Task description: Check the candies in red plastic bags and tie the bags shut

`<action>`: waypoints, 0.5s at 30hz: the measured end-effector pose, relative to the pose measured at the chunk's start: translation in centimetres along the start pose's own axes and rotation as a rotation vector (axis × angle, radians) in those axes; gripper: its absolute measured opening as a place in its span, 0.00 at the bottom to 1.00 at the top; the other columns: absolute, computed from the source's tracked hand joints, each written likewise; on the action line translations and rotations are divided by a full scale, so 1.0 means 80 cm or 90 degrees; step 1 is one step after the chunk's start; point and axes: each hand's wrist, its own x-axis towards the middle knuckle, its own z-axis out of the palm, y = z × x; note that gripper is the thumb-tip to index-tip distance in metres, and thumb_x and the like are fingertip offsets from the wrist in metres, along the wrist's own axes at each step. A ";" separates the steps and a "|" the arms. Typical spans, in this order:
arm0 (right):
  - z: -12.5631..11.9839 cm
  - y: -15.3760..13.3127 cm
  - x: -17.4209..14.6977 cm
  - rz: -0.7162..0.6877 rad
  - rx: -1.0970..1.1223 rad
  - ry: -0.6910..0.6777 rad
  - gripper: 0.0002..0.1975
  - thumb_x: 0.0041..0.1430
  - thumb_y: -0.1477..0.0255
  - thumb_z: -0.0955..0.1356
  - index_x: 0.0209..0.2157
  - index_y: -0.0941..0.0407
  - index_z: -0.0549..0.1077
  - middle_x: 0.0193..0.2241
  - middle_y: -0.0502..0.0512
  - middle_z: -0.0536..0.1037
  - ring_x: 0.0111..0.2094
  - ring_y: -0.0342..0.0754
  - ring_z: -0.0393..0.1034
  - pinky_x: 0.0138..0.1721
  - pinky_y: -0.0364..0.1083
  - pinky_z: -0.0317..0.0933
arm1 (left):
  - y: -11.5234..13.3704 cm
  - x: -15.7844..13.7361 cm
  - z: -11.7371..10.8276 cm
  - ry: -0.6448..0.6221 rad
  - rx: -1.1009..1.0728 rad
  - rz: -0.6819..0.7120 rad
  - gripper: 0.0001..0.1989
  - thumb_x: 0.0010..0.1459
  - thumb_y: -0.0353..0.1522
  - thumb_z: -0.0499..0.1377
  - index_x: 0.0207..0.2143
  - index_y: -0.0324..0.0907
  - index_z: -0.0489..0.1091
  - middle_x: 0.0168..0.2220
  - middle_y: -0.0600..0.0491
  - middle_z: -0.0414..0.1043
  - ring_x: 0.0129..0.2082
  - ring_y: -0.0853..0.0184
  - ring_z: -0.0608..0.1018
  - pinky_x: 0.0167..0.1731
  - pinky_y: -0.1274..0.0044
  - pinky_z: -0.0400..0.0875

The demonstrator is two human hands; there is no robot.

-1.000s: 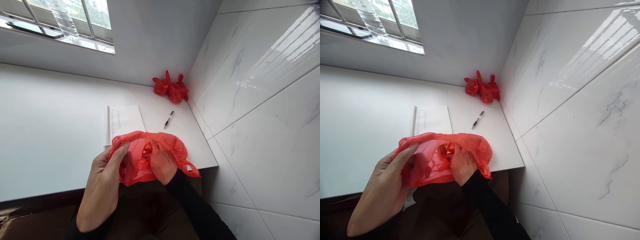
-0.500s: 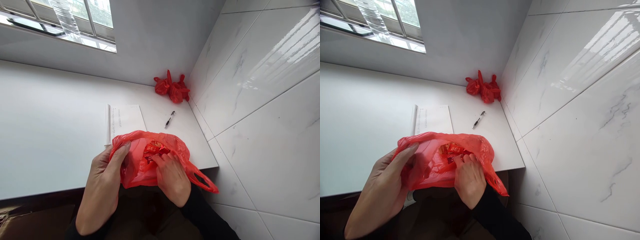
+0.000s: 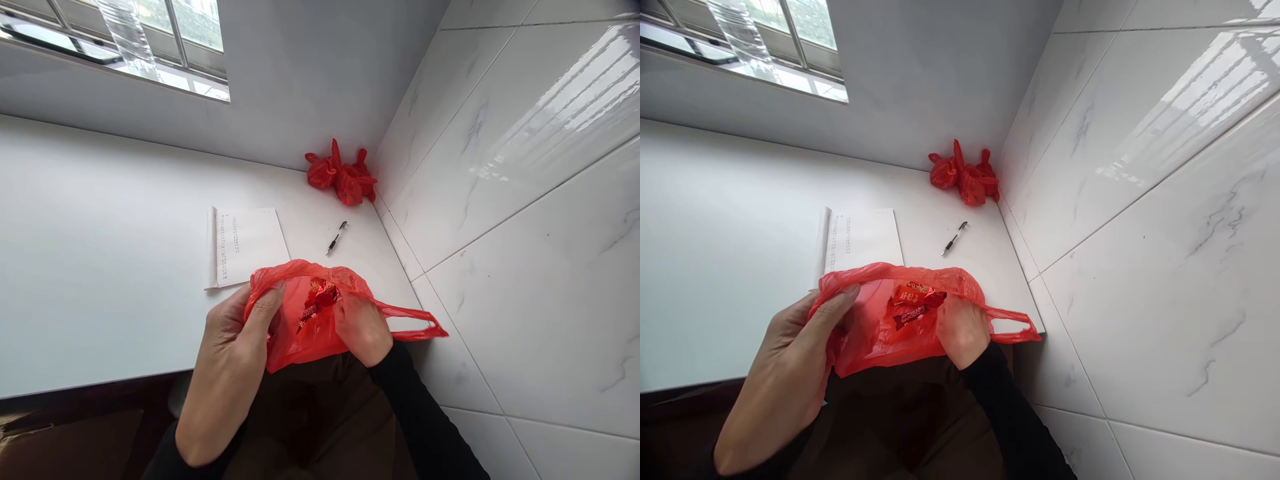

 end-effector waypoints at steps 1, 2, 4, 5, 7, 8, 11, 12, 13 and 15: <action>0.001 0.002 0.001 -0.002 0.002 0.004 0.21 0.65 0.76 0.59 0.56 0.54 0.72 0.38 0.56 0.82 0.38 0.55 0.77 0.31 0.48 0.59 | -0.001 0.000 0.001 -0.005 -0.005 0.006 0.22 0.62 0.45 0.61 0.22 0.44 0.59 0.22 0.57 0.54 0.23 0.70 0.58 0.21 0.77 0.57; 0.001 0.004 0.002 -0.002 0.003 0.010 0.20 0.65 0.76 0.59 0.54 0.54 0.73 0.38 0.56 0.81 0.38 0.55 0.77 0.31 0.48 0.59 | -0.001 0.001 0.001 -0.010 -0.012 0.010 0.21 0.62 0.44 0.61 0.22 0.44 0.60 0.22 0.57 0.55 0.23 0.70 0.58 0.22 0.77 0.57; 0.001 0.009 0.003 0.001 0.000 0.021 0.17 0.65 0.76 0.58 0.46 0.55 0.76 0.34 0.56 0.80 0.35 0.54 0.76 0.30 0.48 0.57 | -0.001 0.002 0.003 -0.018 -0.023 0.014 0.21 0.62 0.43 0.61 0.22 0.44 0.60 0.22 0.57 0.54 0.24 0.70 0.58 0.22 0.77 0.58; 0.001 0.011 0.004 0.003 -0.003 0.025 0.16 0.66 0.75 0.58 0.42 0.55 0.77 0.32 0.57 0.80 0.33 0.54 0.75 0.29 0.48 0.56 | -0.002 0.003 0.004 -0.021 -0.029 0.016 0.21 0.62 0.44 0.61 0.22 0.44 0.60 0.22 0.57 0.55 0.24 0.69 0.58 0.23 0.77 0.58; -0.001 0.013 0.006 0.005 -0.008 0.026 0.16 0.66 0.75 0.58 0.38 0.56 0.76 0.29 0.56 0.78 0.30 0.53 0.73 0.28 0.48 0.55 | -0.001 0.004 0.007 -0.025 -0.032 0.020 0.21 0.63 0.45 0.60 0.23 0.44 0.61 0.23 0.57 0.55 0.24 0.69 0.59 0.22 0.77 0.58; -0.003 0.013 0.006 0.004 -0.011 0.026 0.16 0.66 0.75 0.58 0.38 0.56 0.76 0.29 0.56 0.78 0.29 0.52 0.73 0.27 0.48 0.54 | -0.001 0.005 0.007 -0.025 -0.031 0.023 0.21 0.64 0.46 0.60 0.23 0.44 0.61 0.23 0.57 0.56 0.24 0.69 0.59 0.22 0.78 0.58; -0.019 0.012 -0.009 -0.008 0.017 0.033 0.15 0.69 0.73 0.58 0.38 0.56 0.76 0.25 0.53 0.75 0.26 0.50 0.70 0.26 0.48 0.55 | 0.001 0.005 0.007 -0.025 -0.026 0.044 0.16 0.63 0.46 0.61 0.29 0.46 0.68 0.23 0.57 0.59 0.26 0.69 0.63 0.26 0.79 0.64; -0.027 0.012 -0.020 -0.029 0.058 0.045 0.16 0.71 0.71 0.58 0.40 0.55 0.77 0.24 0.51 0.74 0.25 0.49 0.69 0.26 0.47 0.56 | 0.003 0.005 0.005 -0.028 -0.025 0.054 0.12 0.63 0.46 0.62 0.34 0.48 0.72 0.23 0.57 0.60 0.26 0.68 0.65 0.28 0.79 0.66; -0.037 0.012 -0.034 -0.060 0.112 0.067 0.15 0.72 0.69 0.59 0.43 0.54 0.77 0.23 0.50 0.74 0.25 0.48 0.69 0.26 0.46 0.59 | 0.004 0.004 0.003 -0.032 -0.022 0.062 0.11 0.63 0.46 0.62 0.40 0.50 0.74 0.23 0.58 0.62 0.27 0.67 0.66 0.29 0.78 0.68; -0.056 0.013 -0.067 -0.150 0.220 0.152 0.15 0.74 0.66 0.60 0.49 0.52 0.76 0.27 0.49 0.76 0.28 0.46 0.72 0.31 0.44 0.66 | 0.005 0.002 -0.001 -0.036 -0.011 0.069 0.16 0.63 0.46 0.62 0.51 0.53 0.73 0.22 0.58 0.63 0.25 0.67 0.66 0.28 0.78 0.68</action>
